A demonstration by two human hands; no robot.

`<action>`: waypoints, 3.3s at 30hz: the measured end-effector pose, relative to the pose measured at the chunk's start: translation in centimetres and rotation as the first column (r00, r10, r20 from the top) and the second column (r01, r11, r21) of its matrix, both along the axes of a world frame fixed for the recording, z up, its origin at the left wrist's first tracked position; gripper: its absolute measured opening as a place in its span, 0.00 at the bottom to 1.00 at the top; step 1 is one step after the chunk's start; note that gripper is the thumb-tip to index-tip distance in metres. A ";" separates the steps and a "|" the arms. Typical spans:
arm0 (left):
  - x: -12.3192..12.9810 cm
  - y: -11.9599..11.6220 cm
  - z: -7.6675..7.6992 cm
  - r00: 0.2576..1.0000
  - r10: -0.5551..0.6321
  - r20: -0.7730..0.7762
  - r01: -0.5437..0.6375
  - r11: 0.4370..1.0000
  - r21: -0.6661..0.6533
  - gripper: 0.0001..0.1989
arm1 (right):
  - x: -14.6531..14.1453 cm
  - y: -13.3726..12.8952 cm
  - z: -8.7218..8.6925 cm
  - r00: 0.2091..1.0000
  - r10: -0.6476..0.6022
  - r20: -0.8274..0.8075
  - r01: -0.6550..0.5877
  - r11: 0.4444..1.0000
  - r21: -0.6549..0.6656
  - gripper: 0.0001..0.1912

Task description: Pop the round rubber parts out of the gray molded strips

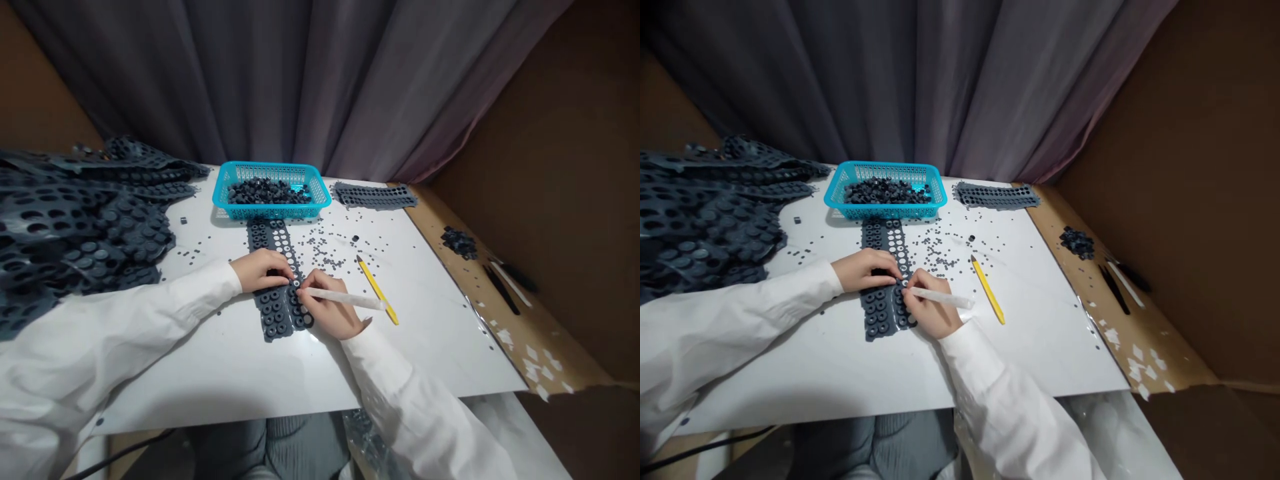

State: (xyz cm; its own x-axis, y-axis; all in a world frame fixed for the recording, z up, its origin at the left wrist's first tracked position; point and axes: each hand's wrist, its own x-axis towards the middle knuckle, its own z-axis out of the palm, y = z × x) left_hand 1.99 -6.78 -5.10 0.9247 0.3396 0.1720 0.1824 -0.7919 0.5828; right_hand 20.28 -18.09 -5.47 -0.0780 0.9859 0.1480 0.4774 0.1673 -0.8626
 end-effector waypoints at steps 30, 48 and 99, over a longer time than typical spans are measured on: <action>2.9 -2.8 3.8 0.896 0.032 -0.444 0.102 0.956 0.275 0.04 | 0.5 -0.6 0.3 0.997 -0.030 -0.066 0.026 0.998 -0.061 0.03; 3.7 -3.3 3.5 0.889 -0.046 -0.455 0.243 0.891 0.383 0.09 | 0.3 -0.6 0.1 0.998 -0.065 -0.005 0.065 0.998 0.005 0.04; -1.4 -2.8 2.2 0.711 0.703 0.026 -0.188 0.225 -0.956 0.22 | 0.0 -0.9 0.4 0.988 -0.097 -0.117 0.093 0.995 -0.042 0.02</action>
